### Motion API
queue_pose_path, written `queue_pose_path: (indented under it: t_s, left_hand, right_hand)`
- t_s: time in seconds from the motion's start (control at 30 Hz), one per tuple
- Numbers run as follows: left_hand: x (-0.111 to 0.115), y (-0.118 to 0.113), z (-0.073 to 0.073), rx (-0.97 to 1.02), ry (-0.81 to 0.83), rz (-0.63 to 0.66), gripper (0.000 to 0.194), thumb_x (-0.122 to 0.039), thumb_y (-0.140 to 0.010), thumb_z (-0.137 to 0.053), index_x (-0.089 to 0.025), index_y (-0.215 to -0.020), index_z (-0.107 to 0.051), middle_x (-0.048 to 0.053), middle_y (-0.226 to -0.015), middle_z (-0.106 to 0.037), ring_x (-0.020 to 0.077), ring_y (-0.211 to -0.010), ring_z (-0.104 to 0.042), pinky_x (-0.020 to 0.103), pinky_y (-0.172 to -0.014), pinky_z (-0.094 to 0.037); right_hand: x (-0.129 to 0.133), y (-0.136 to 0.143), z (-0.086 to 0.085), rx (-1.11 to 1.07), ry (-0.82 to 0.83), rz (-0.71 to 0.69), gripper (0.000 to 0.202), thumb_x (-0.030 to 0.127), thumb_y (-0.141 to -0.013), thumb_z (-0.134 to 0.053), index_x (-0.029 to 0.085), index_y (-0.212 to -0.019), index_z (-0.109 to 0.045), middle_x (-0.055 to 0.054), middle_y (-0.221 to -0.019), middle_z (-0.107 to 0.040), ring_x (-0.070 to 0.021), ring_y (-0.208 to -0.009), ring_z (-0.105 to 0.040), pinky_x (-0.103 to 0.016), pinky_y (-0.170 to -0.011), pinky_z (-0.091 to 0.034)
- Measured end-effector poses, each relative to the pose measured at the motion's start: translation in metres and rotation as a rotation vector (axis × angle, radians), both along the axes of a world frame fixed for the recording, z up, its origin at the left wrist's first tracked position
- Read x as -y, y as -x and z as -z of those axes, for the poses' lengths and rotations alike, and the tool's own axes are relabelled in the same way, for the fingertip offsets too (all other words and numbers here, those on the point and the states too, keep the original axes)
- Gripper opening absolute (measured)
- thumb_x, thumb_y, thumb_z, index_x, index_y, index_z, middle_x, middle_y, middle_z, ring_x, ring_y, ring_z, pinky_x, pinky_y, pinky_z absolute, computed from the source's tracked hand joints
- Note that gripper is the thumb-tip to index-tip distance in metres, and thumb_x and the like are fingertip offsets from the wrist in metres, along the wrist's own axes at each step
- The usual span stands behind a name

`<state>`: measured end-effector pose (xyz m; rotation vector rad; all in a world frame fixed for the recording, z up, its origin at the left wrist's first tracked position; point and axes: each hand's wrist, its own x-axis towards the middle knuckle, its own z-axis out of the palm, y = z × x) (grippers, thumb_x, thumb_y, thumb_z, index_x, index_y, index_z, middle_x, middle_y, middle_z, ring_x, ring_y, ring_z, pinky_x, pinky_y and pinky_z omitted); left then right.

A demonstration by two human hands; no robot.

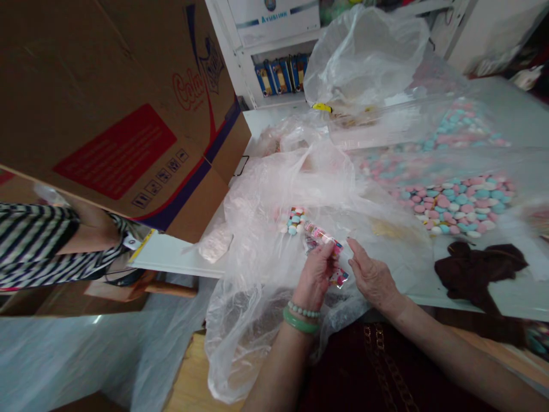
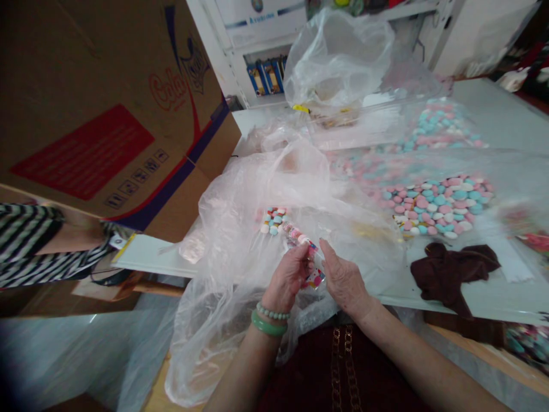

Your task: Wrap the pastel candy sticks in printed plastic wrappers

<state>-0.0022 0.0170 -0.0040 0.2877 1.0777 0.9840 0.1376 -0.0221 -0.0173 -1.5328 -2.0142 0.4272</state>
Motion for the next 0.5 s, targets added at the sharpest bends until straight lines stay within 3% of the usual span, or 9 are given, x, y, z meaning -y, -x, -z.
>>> queue_pose_path:
  t_s: [0.17,0.3,0.4,0.5]
  left_hand:
    - [0.003,-0.019,0.002,-0.087,-0.143,0.025,0.035,-0.042,-0.064,-0.073,-0.016,-0.065,-0.050,-0.006,-0.045,-0.044,0.0045,-0.039,-0.036,0.019,-0.041,-0.025]
    - [0.007,-0.024,0.004,-0.148,-0.177,0.062,0.034,-0.040,-0.065,-0.072,-0.016,-0.061,-0.048,-0.005,-0.046,-0.044,0.0049,-0.040,-0.037,0.020,-0.042,-0.026]
    - [0.006,-0.021,0.005,-0.076,-0.162,0.087,0.031,-0.039,-0.066,-0.072,-0.016,-0.066,-0.052,-0.006,-0.047,-0.043,0.0053,-0.042,-0.037,0.020,-0.044,-0.029]
    - [0.004,-0.017,0.006,0.042,-0.107,0.087,0.030,-0.038,-0.066,-0.071,-0.015,-0.081,-0.061,-0.002,-0.059,-0.052,0.0083,-0.054,-0.048,0.021,-0.053,-0.039]
  right_hand:
    - [-0.004,-0.001,-0.002,0.002,0.041,0.020,0.050,0.024,-0.092,-0.034,0.014,-0.140,-0.038,-0.014,-0.107,-0.069,-0.0235,-0.078,-0.067,-0.034,-0.070,-0.051]
    - [-0.010,-0.007,-0.005,-0.062,0.069,-0.045,0.042,0.018,-0.091,-0.034,0.019,-0.127,-0.054,-0.009,-0.113,-0.068,-0.0211,-0.096,-0.065,-0.032,-0.081,-0.050]
    - [-0.011,-0.008,-0.003,-0.074,0.064,-0.109,0.041,0.015,-0.091,-0.033,0.019,-0.123,-0.057,-0.009,-0.116,-0.066,-0.0191,-0.102,-0.063,-0.030,-0.086,-0.048]
    - [-0.007,-0.009,0.000,-0.026,0.041,-0.165,0.043,0.011,-0.089,-0.033,0.016,-0.127,-0.053,-0.011,-0.113,-0.067,-0.0190,-0.097,-0.063,-0.029,-0.082,-0.049]
